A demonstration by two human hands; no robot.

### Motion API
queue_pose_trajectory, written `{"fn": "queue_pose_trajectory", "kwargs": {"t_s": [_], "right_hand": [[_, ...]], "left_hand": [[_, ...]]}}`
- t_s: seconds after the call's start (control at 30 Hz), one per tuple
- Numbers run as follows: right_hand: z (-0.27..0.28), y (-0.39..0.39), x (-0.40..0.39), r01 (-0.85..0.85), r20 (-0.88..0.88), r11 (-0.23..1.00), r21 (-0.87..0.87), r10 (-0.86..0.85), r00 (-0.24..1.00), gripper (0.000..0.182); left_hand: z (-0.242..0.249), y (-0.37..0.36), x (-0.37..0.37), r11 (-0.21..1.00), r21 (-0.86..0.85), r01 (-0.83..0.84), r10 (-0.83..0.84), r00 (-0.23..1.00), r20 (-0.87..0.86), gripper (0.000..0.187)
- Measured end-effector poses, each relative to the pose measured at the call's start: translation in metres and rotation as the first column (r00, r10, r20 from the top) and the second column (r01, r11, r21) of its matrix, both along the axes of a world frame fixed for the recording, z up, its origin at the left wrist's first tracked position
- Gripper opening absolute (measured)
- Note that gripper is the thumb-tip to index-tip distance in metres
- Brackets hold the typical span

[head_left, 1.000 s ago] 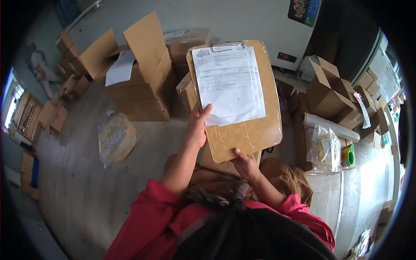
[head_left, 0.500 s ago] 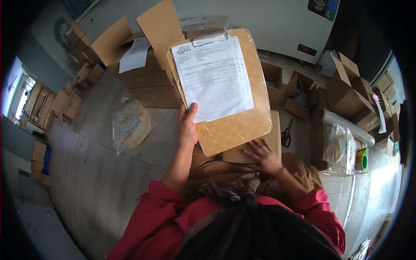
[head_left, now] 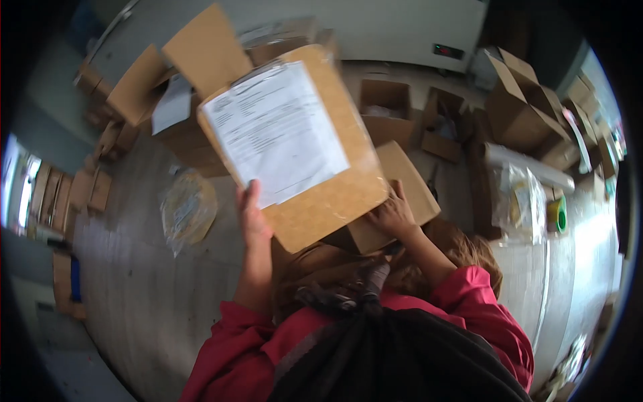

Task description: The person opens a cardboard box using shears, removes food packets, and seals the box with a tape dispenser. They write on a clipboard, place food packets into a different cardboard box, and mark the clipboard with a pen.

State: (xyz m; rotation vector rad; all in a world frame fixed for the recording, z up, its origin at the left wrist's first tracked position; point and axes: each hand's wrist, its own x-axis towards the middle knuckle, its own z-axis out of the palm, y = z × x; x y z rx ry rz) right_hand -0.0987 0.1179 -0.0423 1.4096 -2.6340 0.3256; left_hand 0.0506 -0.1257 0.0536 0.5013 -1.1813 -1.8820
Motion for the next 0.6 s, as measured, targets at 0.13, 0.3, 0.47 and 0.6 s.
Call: {"fn": "queue_pose_trajectory", "kwargs": {"t_s": [0.13,0.3,0.47,0.6], "right_hand": [[0.009,0.003,0.003,-0.002,0.064,1.0,0.004,0.001,0.998,0.064],[0.004,0.004,0.005,0.01,0.068,0.999,-0.037,-0.008,0.998,0.063],[-0.002,0.003,0.003,0.001,0.056,0.998,-0.067,0.003,0.998,0.061],[0.0,0.009,-0.006,-0.004,0.178,0.973,-0.229,0.046,0.983,0.04]], "left_hand": [[-0.003,-0.009,0.018,0.996,0.084,0.04,-0.04,0.999,-0.003,0.034],[-0.032,-0.017,0.069,0.988,0.151,0.039,-0.045,0.998,0.038,0.042],[-0.078,-0.008,0.111,0.887,0.433,0.16,-0.189,0.982,0.026,0.051],[-0.095,0.018,0.111,0.819,0.545,0.179,-0.197,0.98,-0.025,0.06]]}}
